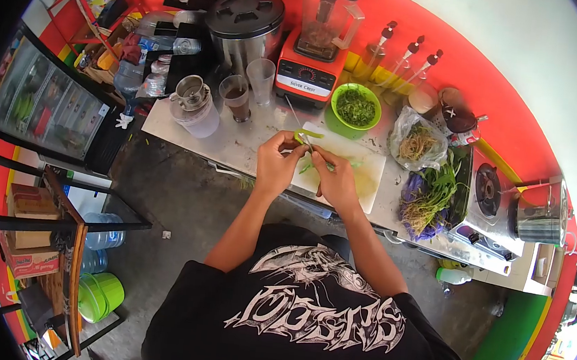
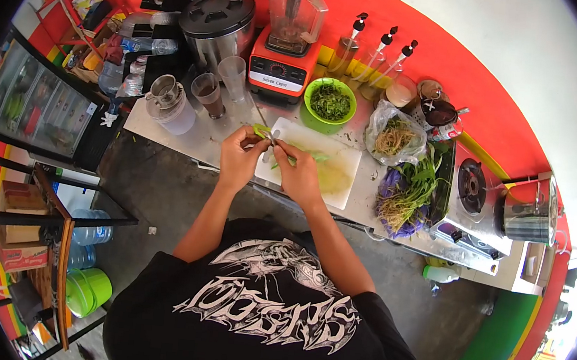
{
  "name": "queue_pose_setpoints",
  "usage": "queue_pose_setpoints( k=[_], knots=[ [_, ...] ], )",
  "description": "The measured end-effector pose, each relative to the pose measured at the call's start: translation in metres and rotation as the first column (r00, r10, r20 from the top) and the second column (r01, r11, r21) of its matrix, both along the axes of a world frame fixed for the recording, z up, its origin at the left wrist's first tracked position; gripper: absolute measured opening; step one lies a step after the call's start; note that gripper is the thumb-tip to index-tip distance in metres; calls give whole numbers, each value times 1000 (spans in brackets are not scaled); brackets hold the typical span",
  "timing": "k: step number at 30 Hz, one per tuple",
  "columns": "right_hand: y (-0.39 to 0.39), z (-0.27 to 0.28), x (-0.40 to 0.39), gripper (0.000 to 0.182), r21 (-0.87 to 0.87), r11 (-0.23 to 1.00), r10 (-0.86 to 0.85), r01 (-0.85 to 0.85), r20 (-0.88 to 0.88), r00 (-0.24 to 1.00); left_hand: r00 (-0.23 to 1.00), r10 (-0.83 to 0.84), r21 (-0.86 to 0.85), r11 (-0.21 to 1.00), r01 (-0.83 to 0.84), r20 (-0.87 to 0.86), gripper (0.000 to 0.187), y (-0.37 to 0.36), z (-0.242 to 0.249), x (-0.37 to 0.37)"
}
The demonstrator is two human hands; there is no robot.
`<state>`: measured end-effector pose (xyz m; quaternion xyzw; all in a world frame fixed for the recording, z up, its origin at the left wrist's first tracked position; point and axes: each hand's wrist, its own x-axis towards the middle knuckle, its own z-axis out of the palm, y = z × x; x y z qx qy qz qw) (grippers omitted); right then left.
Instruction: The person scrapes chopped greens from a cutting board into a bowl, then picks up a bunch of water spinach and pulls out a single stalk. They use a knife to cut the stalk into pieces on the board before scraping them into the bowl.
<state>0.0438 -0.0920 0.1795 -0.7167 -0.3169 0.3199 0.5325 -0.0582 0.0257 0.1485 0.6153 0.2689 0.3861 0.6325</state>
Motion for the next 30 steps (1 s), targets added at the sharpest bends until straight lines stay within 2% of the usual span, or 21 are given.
queue_pose_setpoints(
  k=[1,3,4,5,6,7,8,9,11,12,16,18,19,21,23,25,28,30],
  knots=[
    [3,0,1,40,3,1000,8,-8,1,1000,1000,2,23,1000,-1,-31,16,0,1,0],
    [7,-1,5,41,-73,996,-60,48,-175,983,998,14,49,999,-11,-64,16,2,2,-4],
    [9,-8,10,41,-71,997,-52,40,-176,983,996,27,71,997,-21,-88,17,3,1,-6],
    [10,-20,18,44,-112,993,-61,34,-253,965,993,39,92,995,-29,-112,17,5,-1,-7],
    [12,-31,24,47,-151,988,-73,24,-328,942,993,44,94,995,-33,-113,17,8,-6,-8],
    [14,-37,27,47,-150,988,-68,19,-329,942,992,68,134,989,-54,-102,17,12,-11,-10],
    [15,-44,28,50,-147,986,-132,78,-399,908,992,91,173,982,-74,-91,18,15,-16,-13],
    [16,-52,30,53,-150,979,-193,138,-466,864,991,93,173,982,-76,-93,18,15,-13,-16],
    [18,-71,39,54,-150,980,-188,129,-504,843,991,81,5,997,-81,-110,16,14,-5,-20],
    [18,-76,42,55,-149,982,-183,120,-539,822,991,81,0,997,-81,-111,16,15,-7,-23],
    [25,-96,54,54,-170,978,-193,118,-538,821,992,49,-128,990,-64,-114,18,16,-8,-31],
    [27,-99,61,55,-259,964,-176,66,-426,888,995,24,-178,983,-41,-97,18,15,-8,-32],
    [25,-98,63,55,-260,963,-176,66,-425,888,997,19,-196,980,-33,-73,19,14,-8,-31],
    [21,-94,64,60,-200,978,-127,54,-372,919,999,17,-215,976,-27,-48,20,13,-10,-31],
    [16,-87,64,60,-194,979,-121,58,-335,934,1000,13,-260,966,-6,24,23,13,-14,-30],
    [11,-71,62,60,-186,980,-119,65,-296,948,1000,7,-263,965,-1,21,25,11,-13,-30],
    [0,-42,56,57,-126,992,-36,2,-272,962,999,-17,-257,966,23,28,28,9,-12,-26],
    [-6,-26,50,57,8,993,119,-121,-246,962,999,-39,-248,968,47,37,28,9,-12,-23]
  ],
)
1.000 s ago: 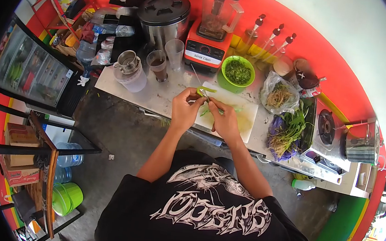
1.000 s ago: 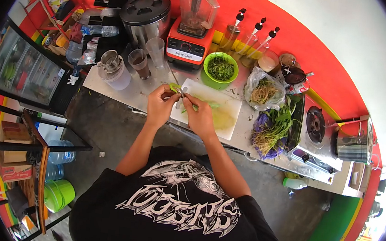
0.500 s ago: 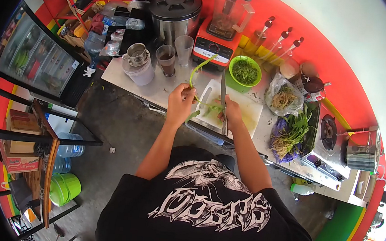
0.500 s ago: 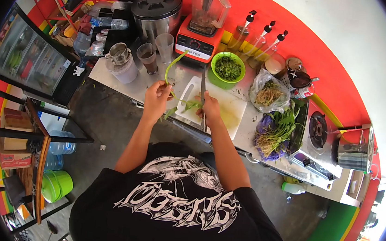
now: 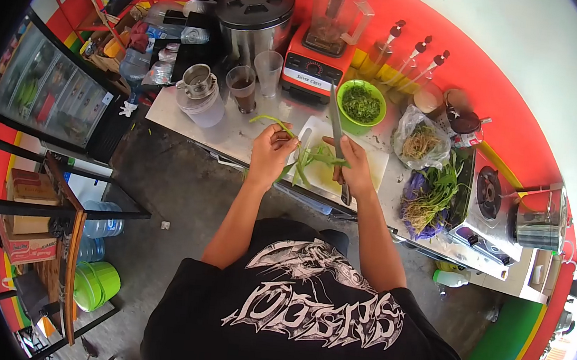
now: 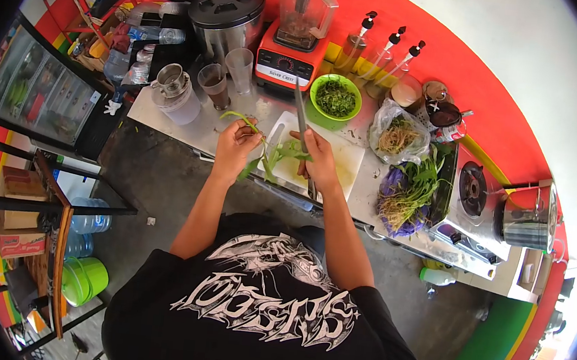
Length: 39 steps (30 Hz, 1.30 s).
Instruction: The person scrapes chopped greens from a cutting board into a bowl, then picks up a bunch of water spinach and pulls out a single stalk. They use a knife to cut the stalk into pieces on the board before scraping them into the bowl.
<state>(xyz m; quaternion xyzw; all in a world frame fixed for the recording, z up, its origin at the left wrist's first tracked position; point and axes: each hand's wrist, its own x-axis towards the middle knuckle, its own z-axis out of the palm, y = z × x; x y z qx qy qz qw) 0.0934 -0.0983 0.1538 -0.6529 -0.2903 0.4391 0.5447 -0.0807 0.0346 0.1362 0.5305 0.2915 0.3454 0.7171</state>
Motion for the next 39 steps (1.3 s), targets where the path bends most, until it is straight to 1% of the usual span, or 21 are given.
queue_pose_setpoints(
  k=[2,4,6,7,9,10,11,12,14,17,19,22,25,28,30,31,33,34,36,37,39],
  knots=[
    [-3,27,-15,56,19,1000,-22,22,16,1000,1000,-16,-50,999,17,7,27,0,-2,3],
    [-8,41,-24,55,37,998,-42,41,30,999,1000,-14,-26,1000,14,-11,24,-2,1,6],
    [-12,47,-29,54,137,991,-3,-6,64,998,1000,-6,-2,1000,6,-31,21,-2,0,6],
    [-16,57,-35,54,136,991,-4,-4,62,998,999,15,29,1000,-13,-49,19,-1,-2,6],
    [-23,75,-45,52,177,979,93,-102,59,994,997,35,59,998,-31,-66,16,-2,-3,8],
    [-23,74,-47,52,178,979,91,-100,59,994,998,63,33,998,-63,-12,16,-4,-2,9],
    [-22,70,-50,52,115,985,116,-126,94,989,995,93,5,996,-93,41,15,-5,-1,10],
    [-20,65,-52,52,52,987,144,-151,128,981,995,91,6,996,-91,43,15,-6,0,11],
    [-14,46,-53,52,60,990,122,-130,121,985,994,79,-3,997,-79,73,15,-6,2,12],
    [-7,33,-54,52,60,993,92,-99,113,989,994,58,16,998,-60,92,14,-8,4,9],
    [-5,29,-52,51,54,995,79,-86,114,990,993,52,21,998,-55,103,14,-9,8,7],
    [-3,26,-52,50,37,992,121,-123,63,991,993,30,38,999,-34,117,12,-11,11,5],
    [-3,29,-56,48,82,991,100,-101,15,995,993,27,60,998,-34,116,12,-12,9,4],
    [-4,29,-56,45,37,993,114,-116,53,992,994,35,83,996,-43,103,12,-13,10,3],
    [-5,20,-58,43,114,990,52,-88,286,957,995,32,95,995,-41,93,12,-15,12,3],
    [-6,19,-58,43,114,990,50,-86,287,957,994,38,82,996,-46,102,11,-16,13,4],
    [-10,19,-59,41,95,994,26,-48,227,974,993,41,65,997,-48,110,11,-19,12,5],
    [-11,17,-58,41,93,995,23,-45,226,974,994,34,76,996,-42,103,12,-19,9,6],
    [-13,16,-58,42,133,990,24,-49,184,983,996,23,83,996,-31,91,13,-23,9,8],
    [-16,20,-57,42,129,991,19,-43,177,984,993,47,65,996,-54,105,13,-26,9,10],
    [-25,28,-54,43,36,997,73,-71,-52,996,992,64,38,997,-69,110,13,-33,9,11]
  ],
)
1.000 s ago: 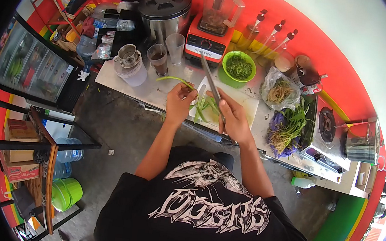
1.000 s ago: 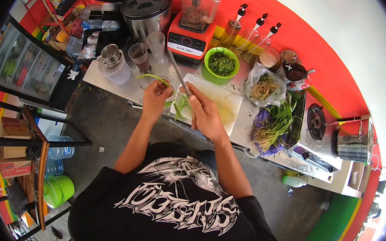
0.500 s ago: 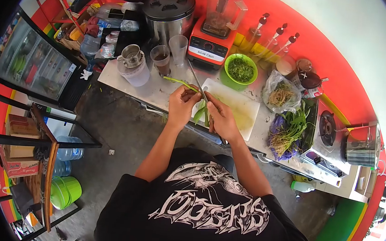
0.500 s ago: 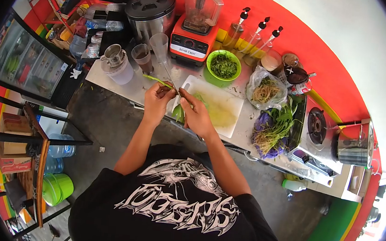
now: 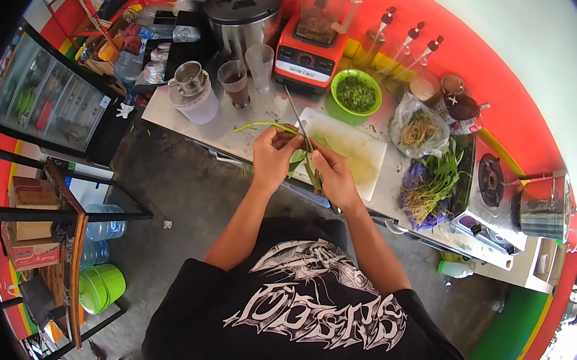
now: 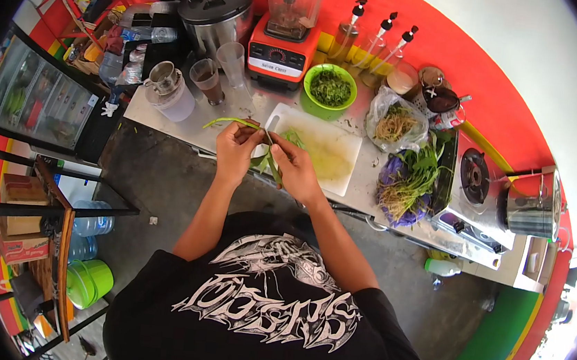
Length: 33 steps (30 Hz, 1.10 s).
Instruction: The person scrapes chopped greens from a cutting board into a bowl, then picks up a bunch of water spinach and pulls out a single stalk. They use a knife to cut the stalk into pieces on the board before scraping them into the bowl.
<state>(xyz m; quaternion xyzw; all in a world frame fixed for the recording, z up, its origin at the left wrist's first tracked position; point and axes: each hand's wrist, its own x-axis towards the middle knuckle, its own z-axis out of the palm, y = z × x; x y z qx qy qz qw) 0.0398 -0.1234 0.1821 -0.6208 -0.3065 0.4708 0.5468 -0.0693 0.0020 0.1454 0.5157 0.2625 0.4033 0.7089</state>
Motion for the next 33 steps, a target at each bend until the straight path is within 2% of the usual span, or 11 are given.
queue_pose_setpoints(
  k=[4,13,16,18,19,21,22,25,29,31,33],
  knots=[
    [-9,-12,5,44,48,999,21,-23,53,998,1000,28,-14,1000,-28,-13,13,-13,-2,5],
    [-17,-29,3,42,63,998,22,-19,-58,998,985,130,-14,991,-133,-112,11,-41,5,-9],
    [-13,-35,2,39,83,995,53,-54,18,998,970,197,7,980,-198,-140,13,-51,3,-16],
    [-7,-39,5,38,-2,998,-61,61,20,998,956,239,18,971,-239,-169,12,-56,5,-21],
    [-4,-43,11,38,2,999,-45,45,10,999,946,268,23,963,-269,-184,12,-57,7,-22],
    [5,-59,30,41,-187,982,-33,14,-97,995,932,304,20,952,-307,-199,13,-59,11,-27],
    [12,-69,35,44,-151,988,-50,17,-220,974,923,324,11,944,-329,-206,14,-61,13,-30],
    [26,-86,54,46,-196,980,-95,36,-302,949,891,387,35,920,-391,-236,16,-67,23,-41],
    [47,-98,76,46,-211,975,3,-70,-301,954,858,449,39,890,-454,-251,15,-67,30,-54],
    [52,-97,77,47,-199,977,20,-75,-266,964,869,408,39,909,-414,-279,15,-62,41,-55],
    [56,-97,78,47,-221,975,-81,33,-212,974,878,375,77,926,-370,-296,15,-52,51,-50]
  ],
)
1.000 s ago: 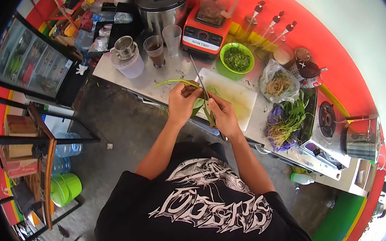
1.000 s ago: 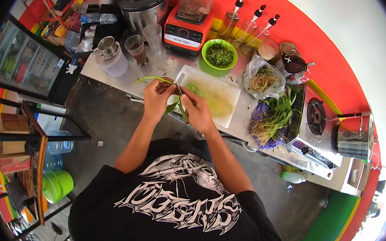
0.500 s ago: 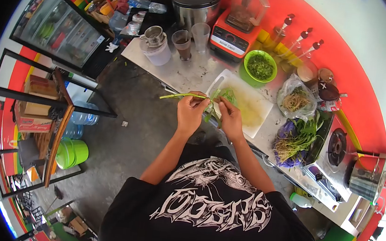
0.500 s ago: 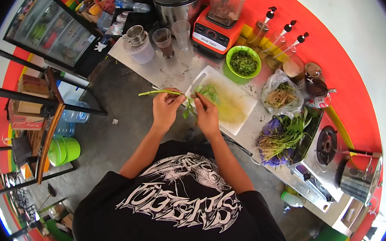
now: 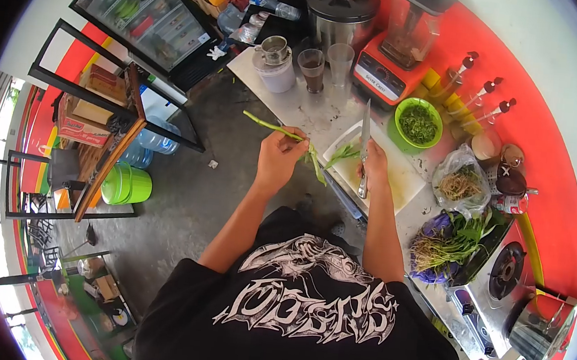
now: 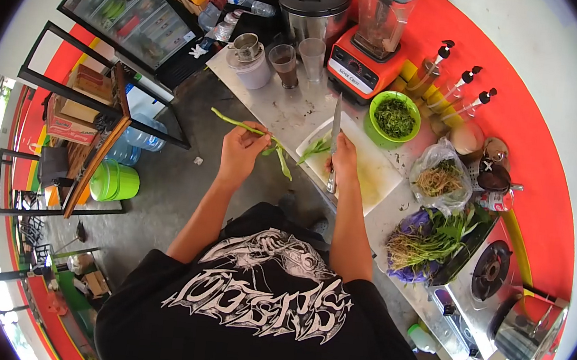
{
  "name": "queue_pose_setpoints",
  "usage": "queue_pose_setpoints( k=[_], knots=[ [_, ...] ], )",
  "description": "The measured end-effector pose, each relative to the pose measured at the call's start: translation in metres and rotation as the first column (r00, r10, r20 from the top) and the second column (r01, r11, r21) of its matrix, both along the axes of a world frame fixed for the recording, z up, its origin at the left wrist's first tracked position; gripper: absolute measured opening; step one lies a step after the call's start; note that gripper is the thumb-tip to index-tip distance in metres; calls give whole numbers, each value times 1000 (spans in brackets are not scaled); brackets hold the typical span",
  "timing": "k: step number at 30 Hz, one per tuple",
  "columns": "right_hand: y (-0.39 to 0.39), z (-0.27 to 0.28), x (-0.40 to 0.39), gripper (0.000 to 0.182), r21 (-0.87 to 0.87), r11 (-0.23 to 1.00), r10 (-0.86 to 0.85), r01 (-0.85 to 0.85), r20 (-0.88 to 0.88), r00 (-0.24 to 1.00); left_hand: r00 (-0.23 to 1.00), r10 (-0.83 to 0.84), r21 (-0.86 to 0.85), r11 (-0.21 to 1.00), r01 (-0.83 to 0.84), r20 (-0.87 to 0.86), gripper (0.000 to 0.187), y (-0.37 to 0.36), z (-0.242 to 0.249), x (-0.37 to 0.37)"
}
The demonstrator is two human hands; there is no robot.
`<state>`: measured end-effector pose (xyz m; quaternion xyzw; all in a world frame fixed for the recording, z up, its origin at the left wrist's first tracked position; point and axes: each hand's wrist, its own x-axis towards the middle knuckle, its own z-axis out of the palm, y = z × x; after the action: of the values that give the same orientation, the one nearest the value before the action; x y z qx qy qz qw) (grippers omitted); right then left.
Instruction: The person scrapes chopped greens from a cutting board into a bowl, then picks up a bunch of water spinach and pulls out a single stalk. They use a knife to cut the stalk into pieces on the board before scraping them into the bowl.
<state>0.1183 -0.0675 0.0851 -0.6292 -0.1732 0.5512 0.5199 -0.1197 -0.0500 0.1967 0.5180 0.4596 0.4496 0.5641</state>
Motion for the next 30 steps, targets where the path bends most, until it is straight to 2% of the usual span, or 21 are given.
queue_pose_setpoints(
  k=[4,6,7,10,12,14,15,18,20,22,27,30],
  knots=[
    [-1,11,12,48,44,998,-44,45,-22,999,982,-175,95,979,180,-68,18,36,16,16],
    [-10,25,19,45,99,995,7,-4,-36,999,973,-229,129,966,226,13,18,56,28,28],
    [-14,41,20,45,109,994,-12,15,-20,1000,960,-265,158,955,250,86,19,65,36,36],
    [-26,90,21,45,224,973,-54,49,17,998,929,-349,171,930,326,124,21,87,62,55],
    [-35,115,23,46,355,935,-19,-3,59,998,894,-435,193,891,410,108,24,101,75,69],
    [-42,141,17,46,405,913,-88,54,67,994,828,-551,168,830,531,102,27,105,92,86],
    [-47,156,13,45,440,897,-109,43,126,986,806,-579,172,812,558,120,29,106,97,94],
    [-60,192,2,43,495,868,-150,16,233,961,794,-601,213,790,574,88,30,105,100,107],
    [-66,197,-1,42,514,858,-171,9,269,948,787,-609,243,781,575,94,30,97,93,110],
    [-72,196,-2,41,516,855,-131,-44,298,945,824,-517,260,849,460,230,28,86,85,110],
    [-70,185,-8,42,579,814,-190,37,206,960,813,-499,245,864,440,300,23,65,75,105],
    [-73,186,-9,42,558,830,-144,2,211,967,787,-512,225,859,461,345,22,61,68,105]
  ],
)
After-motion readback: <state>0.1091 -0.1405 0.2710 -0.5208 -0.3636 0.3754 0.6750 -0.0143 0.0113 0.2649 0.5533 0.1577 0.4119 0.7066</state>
